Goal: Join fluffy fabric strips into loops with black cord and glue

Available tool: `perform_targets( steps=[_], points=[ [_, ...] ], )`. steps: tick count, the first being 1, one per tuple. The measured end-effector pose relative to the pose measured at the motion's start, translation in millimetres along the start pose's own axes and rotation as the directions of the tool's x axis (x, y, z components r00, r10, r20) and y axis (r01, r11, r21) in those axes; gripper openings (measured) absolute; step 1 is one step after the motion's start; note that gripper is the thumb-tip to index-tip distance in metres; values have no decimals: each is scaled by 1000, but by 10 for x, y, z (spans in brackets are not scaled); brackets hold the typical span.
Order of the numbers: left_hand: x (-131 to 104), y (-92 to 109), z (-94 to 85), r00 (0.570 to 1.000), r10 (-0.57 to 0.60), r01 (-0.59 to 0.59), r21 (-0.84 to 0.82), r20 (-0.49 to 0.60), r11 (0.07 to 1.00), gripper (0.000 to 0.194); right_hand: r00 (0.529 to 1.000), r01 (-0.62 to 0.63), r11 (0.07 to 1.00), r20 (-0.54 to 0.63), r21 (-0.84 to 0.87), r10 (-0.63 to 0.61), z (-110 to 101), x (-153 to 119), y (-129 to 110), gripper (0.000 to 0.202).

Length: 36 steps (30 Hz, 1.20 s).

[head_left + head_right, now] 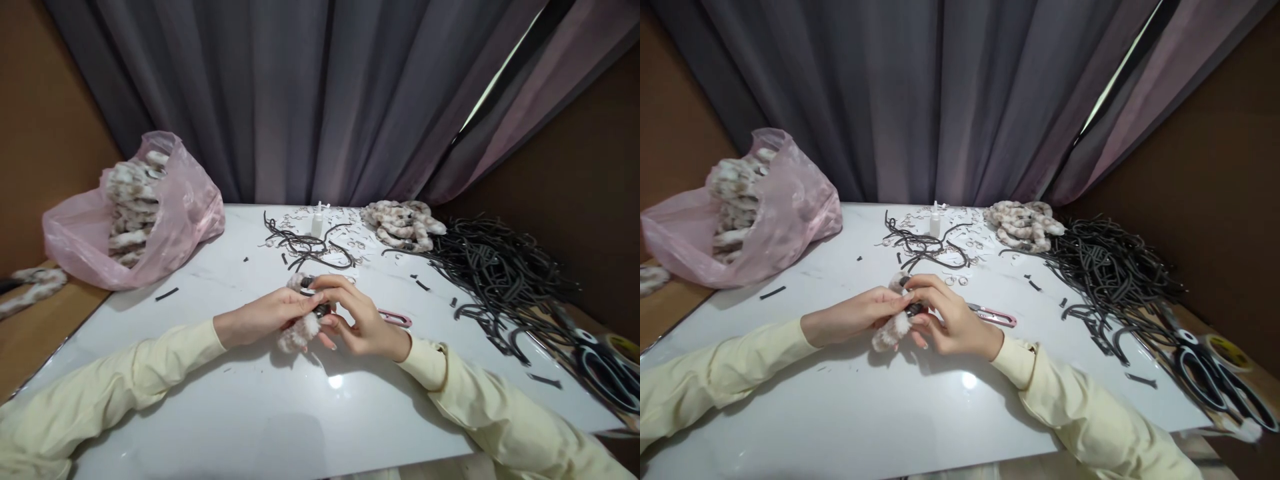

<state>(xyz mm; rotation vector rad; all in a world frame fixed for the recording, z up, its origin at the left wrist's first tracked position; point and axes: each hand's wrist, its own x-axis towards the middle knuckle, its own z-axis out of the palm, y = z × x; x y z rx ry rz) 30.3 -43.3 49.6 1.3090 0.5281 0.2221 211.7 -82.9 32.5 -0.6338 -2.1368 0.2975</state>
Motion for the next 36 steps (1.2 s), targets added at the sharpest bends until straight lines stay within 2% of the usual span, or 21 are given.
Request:
perform_targets(
  steps=[3, 7, 12, 17, 26, 36],
  points=[
    [19, -58, 5, 998, 44, -47, -57, -42, 997, 48, 998, -56, 998, 7, 29, 56, -9, 18, -6, 18],
    [14, -124, 44, 985, 91, -99, -50, -148, 994, 42, 993, -116, 993, 1, 25, 116, -14, 7, 10, 25],
    [11, -148, 79, 957, 135, -155, -63, -255, 986, 34, 996, -55, 994, -81, -96, 48, 25, -40, 35, 19],
    [9, -145, 91, 961, 127, -156, -103, -246, 982, 37, 986, 19, 983, -157, -183, -48, 66, -52, 25, 19],
    [23, -168, 59, 969, 110, -160, -225, -219, 961, 33, 975, 21, 990, -218, -139, -51, 110, -63, 58, 23],
    [25, -165, 41, 973, 77, -132, -256, -216, 957, 33, 991, -33, 999, -128, 9, 34, 73, -38, 122, 28]
  ],
)
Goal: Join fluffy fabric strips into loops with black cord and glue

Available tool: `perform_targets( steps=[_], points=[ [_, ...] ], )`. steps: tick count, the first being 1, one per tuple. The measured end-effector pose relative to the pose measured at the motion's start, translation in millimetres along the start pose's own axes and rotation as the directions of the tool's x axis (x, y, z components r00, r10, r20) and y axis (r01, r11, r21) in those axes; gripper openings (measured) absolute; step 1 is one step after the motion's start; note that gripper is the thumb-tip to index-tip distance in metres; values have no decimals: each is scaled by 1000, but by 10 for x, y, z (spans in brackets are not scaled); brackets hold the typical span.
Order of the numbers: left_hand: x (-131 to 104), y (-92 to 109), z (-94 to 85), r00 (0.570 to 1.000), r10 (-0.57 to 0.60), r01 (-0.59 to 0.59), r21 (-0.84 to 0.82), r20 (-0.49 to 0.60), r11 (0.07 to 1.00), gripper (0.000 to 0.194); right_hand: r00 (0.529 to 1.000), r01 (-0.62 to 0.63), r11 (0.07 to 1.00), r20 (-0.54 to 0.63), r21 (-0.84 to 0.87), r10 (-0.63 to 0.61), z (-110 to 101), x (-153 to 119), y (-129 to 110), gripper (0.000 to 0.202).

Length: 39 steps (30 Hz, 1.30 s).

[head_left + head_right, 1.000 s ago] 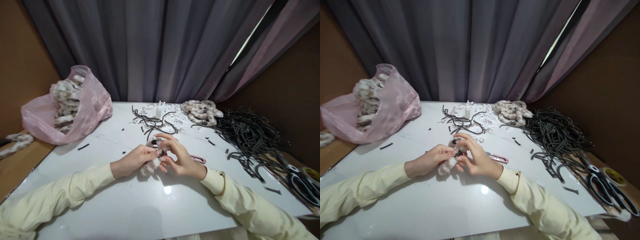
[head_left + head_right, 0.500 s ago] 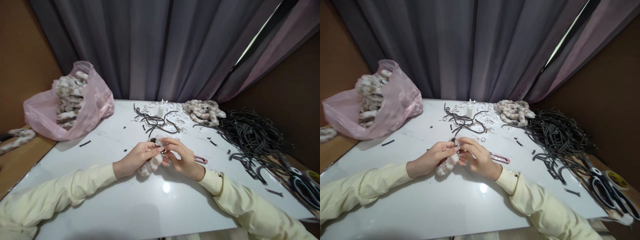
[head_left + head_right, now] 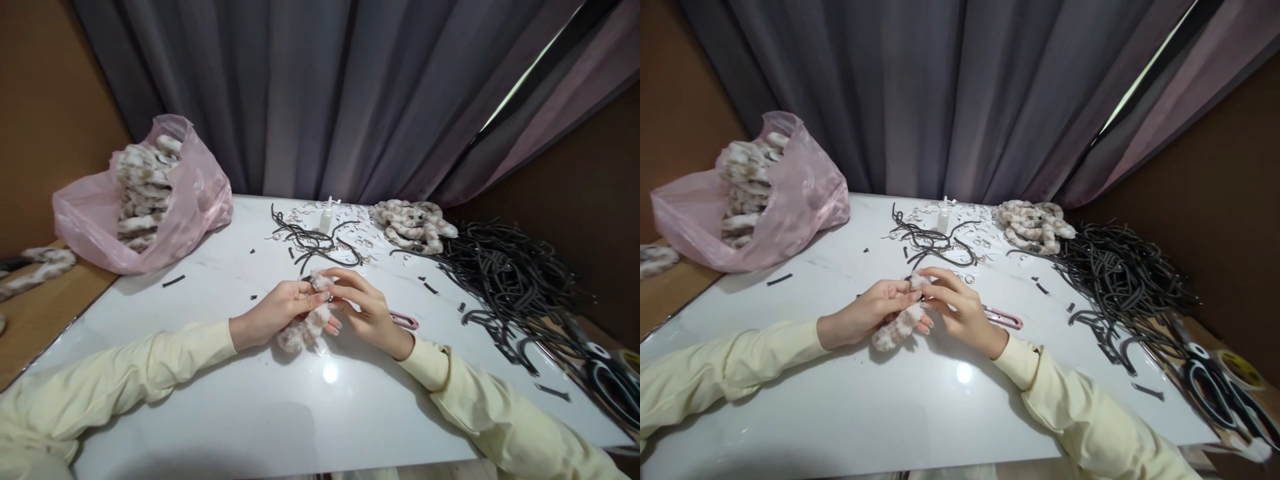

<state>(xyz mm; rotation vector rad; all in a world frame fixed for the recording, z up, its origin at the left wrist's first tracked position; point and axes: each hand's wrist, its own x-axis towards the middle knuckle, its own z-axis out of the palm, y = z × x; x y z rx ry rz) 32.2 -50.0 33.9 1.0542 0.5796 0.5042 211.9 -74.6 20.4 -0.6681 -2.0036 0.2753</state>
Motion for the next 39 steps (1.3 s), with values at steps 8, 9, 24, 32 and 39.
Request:
perform_targets(
  steps=[8, 9, 24, 32, 39],
  points=[
    [16, -7, -27, 1000, 5, -5, -3, -17, 1000, 37, 998, -53, 999, 40, 11, 52, -7, -5, 27, 30],
    [16, -12, -28, 1000, 11, -11, -2, -14, 1000, 37, 997, -63, 998, 48, 12, 62, -8, -4, 25, 32],
    [-12, 55, 24, 992, 73, -39, 304, -101, 952, 37, 989, -88, 996, 116, -29, 91, -20, -22, 43, 36],
    [-43, 95, 50, 982, 125, -43, 470, -144, 881, 37, 992, -66, 997, 103, -28, 68, -13, -48, 57, 36],
    [-15, 123, -20, 1000, 15, -16, 355, 3, 935, 34, 999, 33, 988, -5, -152, -34, -4, -9, -36, 32]
  ],
)
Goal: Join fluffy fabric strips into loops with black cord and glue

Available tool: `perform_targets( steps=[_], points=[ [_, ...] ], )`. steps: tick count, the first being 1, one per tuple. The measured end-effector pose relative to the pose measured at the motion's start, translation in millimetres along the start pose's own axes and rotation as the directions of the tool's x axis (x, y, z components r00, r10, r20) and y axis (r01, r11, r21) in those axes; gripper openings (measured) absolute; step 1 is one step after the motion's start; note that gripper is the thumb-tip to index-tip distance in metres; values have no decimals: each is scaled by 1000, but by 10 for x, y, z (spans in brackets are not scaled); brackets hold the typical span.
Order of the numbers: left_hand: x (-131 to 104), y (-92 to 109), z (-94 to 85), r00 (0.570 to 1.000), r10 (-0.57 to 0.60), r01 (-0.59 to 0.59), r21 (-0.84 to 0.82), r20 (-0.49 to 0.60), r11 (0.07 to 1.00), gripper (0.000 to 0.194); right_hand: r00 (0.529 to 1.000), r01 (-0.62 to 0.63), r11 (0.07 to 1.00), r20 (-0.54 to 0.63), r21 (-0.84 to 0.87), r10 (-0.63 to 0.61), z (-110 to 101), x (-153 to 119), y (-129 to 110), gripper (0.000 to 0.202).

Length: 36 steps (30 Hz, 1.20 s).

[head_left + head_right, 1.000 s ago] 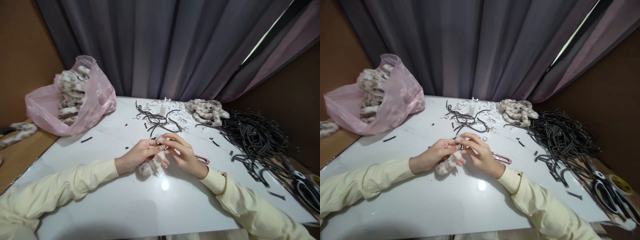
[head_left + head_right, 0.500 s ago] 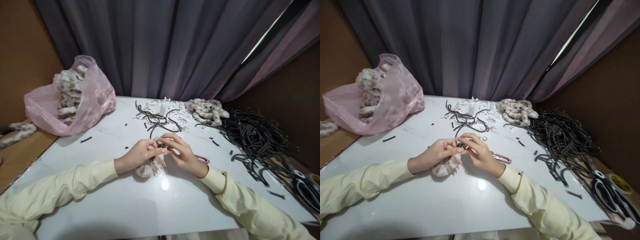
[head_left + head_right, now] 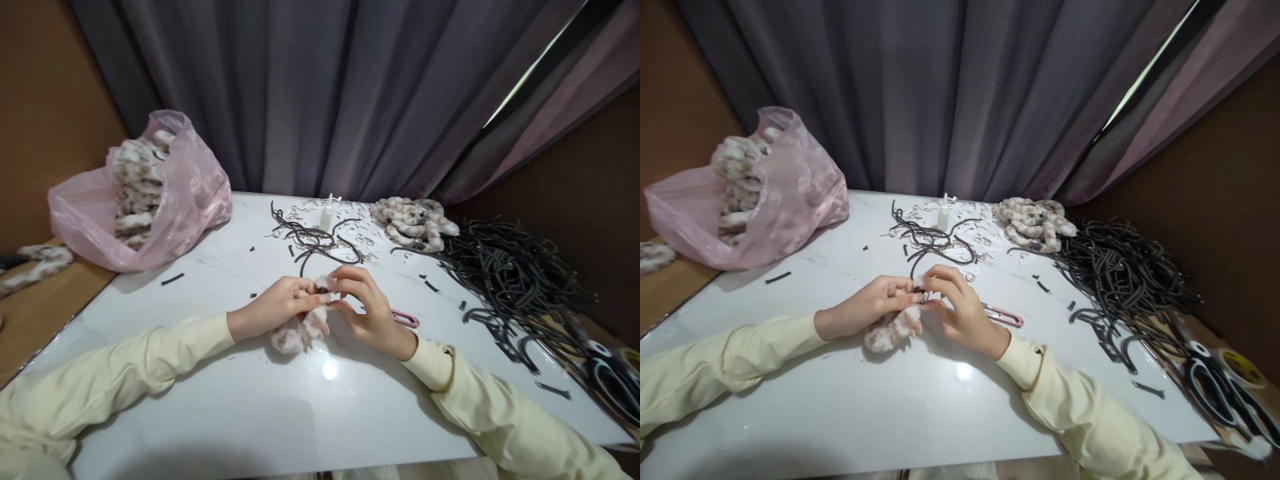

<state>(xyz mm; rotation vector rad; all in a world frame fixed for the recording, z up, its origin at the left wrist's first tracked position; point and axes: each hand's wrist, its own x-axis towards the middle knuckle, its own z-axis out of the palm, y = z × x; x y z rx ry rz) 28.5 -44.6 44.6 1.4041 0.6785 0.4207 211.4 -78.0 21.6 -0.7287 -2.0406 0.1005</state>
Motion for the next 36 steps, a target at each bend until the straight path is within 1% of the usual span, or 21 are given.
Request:
perform_targets(
  steps=[4, 8, 11, 15, 18, 21, 23, 25, 28, 30, 32, 34, 36],
  points=[
    [10, -9, -34, 998, -27, 32, -80, 59, 996, 35, 1000, 27, 991, 6, -134, -26, 9, 11, -31, 26],
    [16, -21, -44, 995, -20, 35, -152, 96, 988, 34, 999, 41, 984, -20, -176, -46, 17, 6, -38, 23],
    [20, -28, -30, 995, -42, 58, -186, 85, 981, 32, 998, 59, 980, 6, -188, -58, 22, -3, -38, 24],
    [27, -28, 6, 996, -89, 94, -208, 30, 974, 28, 998, 54, 985, 25, -163, -51, 35, -16, -25, 24],
    [41, -46, 2, 997, -71, 68, -194, -4, 979, 31, 999, 17, 995, 34, -101, -14, 41, -19, -8, 21],
    [62, -66, -35, 998, -51, 56, -265, 28, 963, 30, 1000, -3, 999, 26, -45, 5, 32, -17, 15, 21],
    [72, -60, -59, 997, -58, 70, -303, 48, 951, 27, 1000, 16, 999, 21, -31, -16, 15, -16, 32, 24],
    [71, -35, -66, 995, -70, 86, -300, 64, 950, 25, 998, 53, 998, 36, -22, -52, -4, -17, 45, 25],
    [51, 14, -49, 995, -69, 82, -220, 68, 972, 28, 993, 94, 995, 68, -29, -92, -17, -28, 53, 25],
    [34, 32, -32, 997, -65, 70, -107, 53, 992, 31, 993, 104, 992, 67, -64, -100, -6, -38, 46, 24],
    [21, 33, -19, 999, -47, 45, 50, 28, 998, 33, 993, 111, 985, 51, -128, -106, 19, -47, 27, 24],
    [13, 28, -13, 1000, 18, -20, 200, 13, 980, 35, 993, 120, 972, 39, -203, -115, 51, -52, 2, 25],
    [8, 27, -10, 996, 93, -92, 297, 10, 951, 33, 993, 115, 960, 33, -257, -110, 80, -52, -20, 23]
  ],
)
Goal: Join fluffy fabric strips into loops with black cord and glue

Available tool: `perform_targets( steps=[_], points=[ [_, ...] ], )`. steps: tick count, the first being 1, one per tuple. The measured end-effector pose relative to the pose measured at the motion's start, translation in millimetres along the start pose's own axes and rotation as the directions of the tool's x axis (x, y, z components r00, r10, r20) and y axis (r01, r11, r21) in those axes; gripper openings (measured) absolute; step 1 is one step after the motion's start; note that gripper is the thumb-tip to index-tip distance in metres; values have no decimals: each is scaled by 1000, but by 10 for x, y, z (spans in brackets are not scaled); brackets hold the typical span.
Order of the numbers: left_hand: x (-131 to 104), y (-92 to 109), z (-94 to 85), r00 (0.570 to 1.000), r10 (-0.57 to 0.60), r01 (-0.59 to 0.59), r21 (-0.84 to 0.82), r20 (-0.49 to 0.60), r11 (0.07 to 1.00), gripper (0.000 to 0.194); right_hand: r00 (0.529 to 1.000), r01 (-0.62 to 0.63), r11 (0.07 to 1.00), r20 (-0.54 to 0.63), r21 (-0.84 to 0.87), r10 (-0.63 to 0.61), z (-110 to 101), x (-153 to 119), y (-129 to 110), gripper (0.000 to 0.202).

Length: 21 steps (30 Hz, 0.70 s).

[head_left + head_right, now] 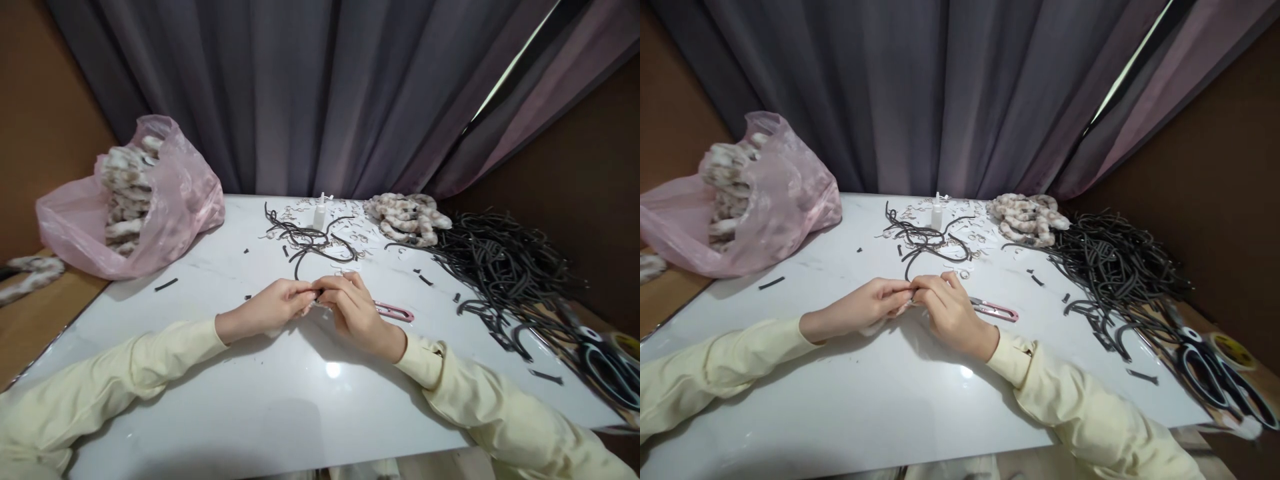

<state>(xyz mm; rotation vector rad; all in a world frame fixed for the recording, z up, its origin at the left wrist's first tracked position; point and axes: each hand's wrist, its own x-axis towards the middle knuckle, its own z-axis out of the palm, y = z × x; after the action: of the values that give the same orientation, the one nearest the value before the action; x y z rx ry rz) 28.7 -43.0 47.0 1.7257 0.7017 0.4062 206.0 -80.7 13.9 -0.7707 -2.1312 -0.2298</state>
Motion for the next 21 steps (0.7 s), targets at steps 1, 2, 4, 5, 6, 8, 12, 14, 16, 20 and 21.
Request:
perform_targets(
  steps=[1, 2, 4, 5, 6, 8, 12, 14, 16, 20, 21],
  points=[
    [-2, 3, -1, 1000, 18, -18, 26, -4, 999, 31, 1000, -9, 1000, -3, -14, 9, 9, 3, -9, 22],
    [-4, 9, -2, 1000, 22, -22, 37, -3, 999, 30, 1000, -19, 1000, -7, -20, 19, 16, 7, -13, 20],
    [-8, 23, -7, 1000, 14, -14, 29, 6, 999, 28, 1000, -27, 999, -16, -28, 26, 22, 15, -7, 18],
    [-10, 29, -9, 1000, 15, -15, 19, 11, 1000, 27, 1000, -22, 999, -19, -36, 21, 20, 18, 0, 18],
    [-13, 34, -11, 1000, 20, -20, 8, 16, 1000, 27, 1000, -16, 999, -21, -45, 15, 17, 21, 9, 18],
    [-19, 36, -9, 999, 33, -33, 6, 29, 999, 28, 1000, -6, 998, -30, -63, 4, 5, 25, 29, 18],
    [-31, -2, 18, 997, 75, -73, 104, -14, 992, 39, 998, -23, 998, -53, -54, 20, -7, 15, 62, 15],
    [-36, -40, 35, 991, 122, -110, 180, -59, 977, 45, 998, -48, 998, -43, -28, 47, 2, 1, 74, 15],
    [-39, -80, 48, 981, 182, -157, 265, -71, 951, 46, 997, -73, 997, -20, 3, 73, 17, -13, 81, 18],
    [-50, -122, 61, 971, 238, -199, 439, -33, 876, 49, 992, -123, 990, 32, 66, 121, 44, -19, 60, 20],
    [-53, -123, 64, 971, 239, -201, 477, -20, 855, 50, 988, -150, 986, 37, 79, 147, 45, -13, 45, 19]
  ],
)
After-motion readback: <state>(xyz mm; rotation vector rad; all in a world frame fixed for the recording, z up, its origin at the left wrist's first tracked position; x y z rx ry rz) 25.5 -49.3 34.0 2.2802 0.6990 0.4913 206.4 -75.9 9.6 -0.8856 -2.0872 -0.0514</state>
